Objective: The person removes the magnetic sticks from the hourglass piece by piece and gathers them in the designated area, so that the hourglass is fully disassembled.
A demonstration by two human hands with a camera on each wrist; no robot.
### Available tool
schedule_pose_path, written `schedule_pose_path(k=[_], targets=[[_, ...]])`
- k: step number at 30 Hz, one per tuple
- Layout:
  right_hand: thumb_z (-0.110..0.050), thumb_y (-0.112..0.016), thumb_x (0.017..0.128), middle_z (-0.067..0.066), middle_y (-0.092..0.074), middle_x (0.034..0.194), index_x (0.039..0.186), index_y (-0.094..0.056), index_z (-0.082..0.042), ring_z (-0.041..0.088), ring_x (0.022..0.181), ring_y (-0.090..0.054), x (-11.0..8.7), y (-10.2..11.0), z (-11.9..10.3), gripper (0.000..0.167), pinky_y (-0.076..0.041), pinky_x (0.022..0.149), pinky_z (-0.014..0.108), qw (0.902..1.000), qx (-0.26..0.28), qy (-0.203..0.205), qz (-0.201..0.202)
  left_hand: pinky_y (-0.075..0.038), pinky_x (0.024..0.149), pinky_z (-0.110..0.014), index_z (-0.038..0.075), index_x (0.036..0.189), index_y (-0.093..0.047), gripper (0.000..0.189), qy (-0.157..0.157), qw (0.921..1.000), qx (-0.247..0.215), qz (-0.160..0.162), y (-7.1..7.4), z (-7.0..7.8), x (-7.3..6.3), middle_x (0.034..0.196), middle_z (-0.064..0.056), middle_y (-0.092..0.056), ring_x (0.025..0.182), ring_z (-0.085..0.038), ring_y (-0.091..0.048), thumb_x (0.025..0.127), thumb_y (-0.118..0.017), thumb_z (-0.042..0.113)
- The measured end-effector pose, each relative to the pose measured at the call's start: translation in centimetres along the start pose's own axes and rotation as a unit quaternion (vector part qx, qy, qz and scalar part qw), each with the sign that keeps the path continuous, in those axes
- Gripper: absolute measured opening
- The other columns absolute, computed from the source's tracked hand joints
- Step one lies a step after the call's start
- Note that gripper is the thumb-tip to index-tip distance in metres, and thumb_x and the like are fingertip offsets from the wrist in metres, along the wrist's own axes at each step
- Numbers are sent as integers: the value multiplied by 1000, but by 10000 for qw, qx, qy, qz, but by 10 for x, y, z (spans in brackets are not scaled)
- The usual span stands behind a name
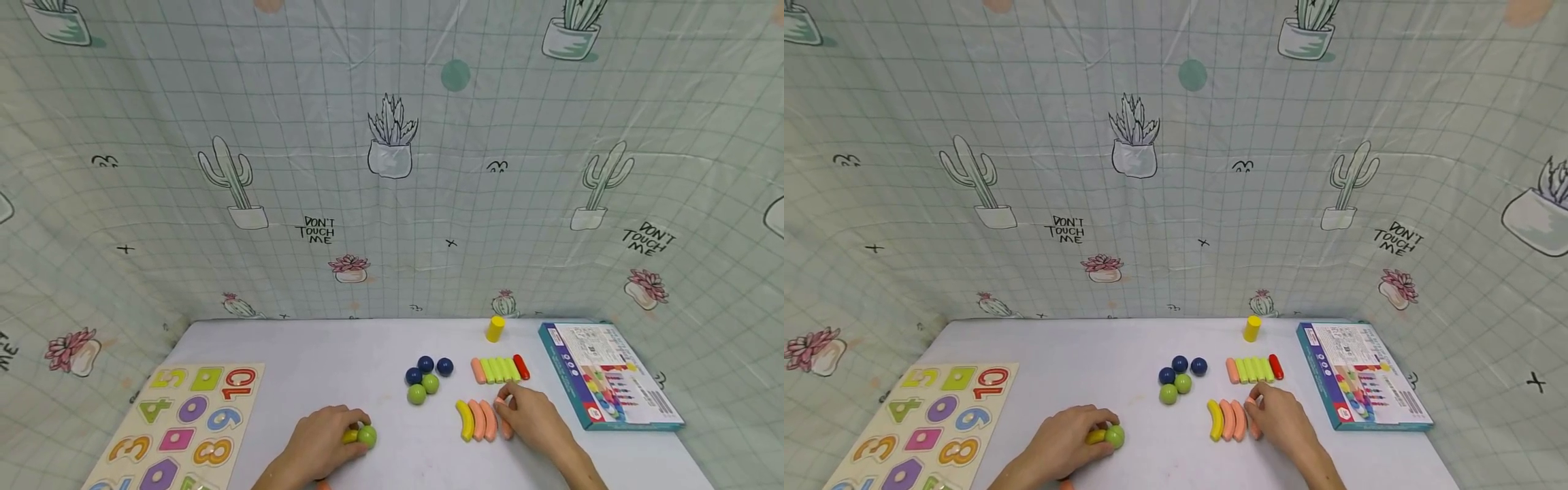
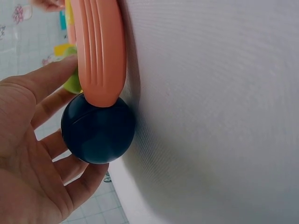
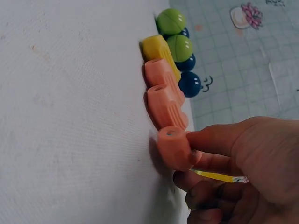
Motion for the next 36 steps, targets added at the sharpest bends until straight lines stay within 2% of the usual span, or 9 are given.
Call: schedule_pose_path(k=[9,18,23,27,29,32,36], targets=[[-26,-66,97,3,-55,75,108,-67,-9,18,67,-51,4,-5,5,21,-40,58,31,9999,22,61,-88,-47,63,-32,25,109,-74,35,181,9998,-10,-88,1,-2,0,85,15,-62,73,-3,-52,79,-84,38],[-23,-65,96,3,-56,78,112,-67,-9,17,68,-52,5,-9,6,22,-41,59,31,9998,119,17,-152,-45,57,-31,25,103,-75,29,-35,9995,111,297,3,-4,-7,83,16,-62,72,-2,-53,77,-85,32],[-25,-64,96,3,-58,79,113,-67,-8,18,69,-52,4,-4,3,24,-43,59,31,9999,119,31,58,-44,56,-31,23,96,-75,20,99,9991,101,409,5,-5,-9,80,15,-61,69,-3,-52,78,-84,26],[-26,-65,95,2,-60,83,114,-69,-8,17,70,-52,1,3,-9,26,-42,58,31,9994,175,130,282,-44,56,-30,23,93,-75,14,215,9989,92,407,4,-5,-8,78,15,-60,67,-3,-50,80,-82,23],[-26,-66,95,2,-60,83,114,-70,-9,17,66,-52,-3,5,-20,25,-42,55,30,9989,247,227,339,-44,57,-30,23,92,-75,13,188,9989,69,420,3,-4,-7,78,15,-59,67,-3,-50,81,-82,22],[-25,-68,95,-1,-59,81,114,-71,-13,16,62,-52,-10,-2,-41,22,-43,53,27,9977,327,551,199,-44,58,-30,24,91,-75,14,93,9990,56,430,2,0,-6,78,16,-58,68,-3,-51,80,-83,21],[-26,-72,93,-8,-57,77,111,-71,-17,10,62,-51,-24,-31,-79,21,-43,55,25,9882,216,1481,-338,-44,60,-28,24,91,-75,15,-81,9993,-24,366,-2,7,-2,78,17,-58,70,-1,-52,80,-83,19]])
Point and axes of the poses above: each hand's wrist, its own x-axis towards the middle knuckle, its own y-axis out of the back of the hand, z = x × y, the point moved 6 cm from there along x, towards the middle knuckle
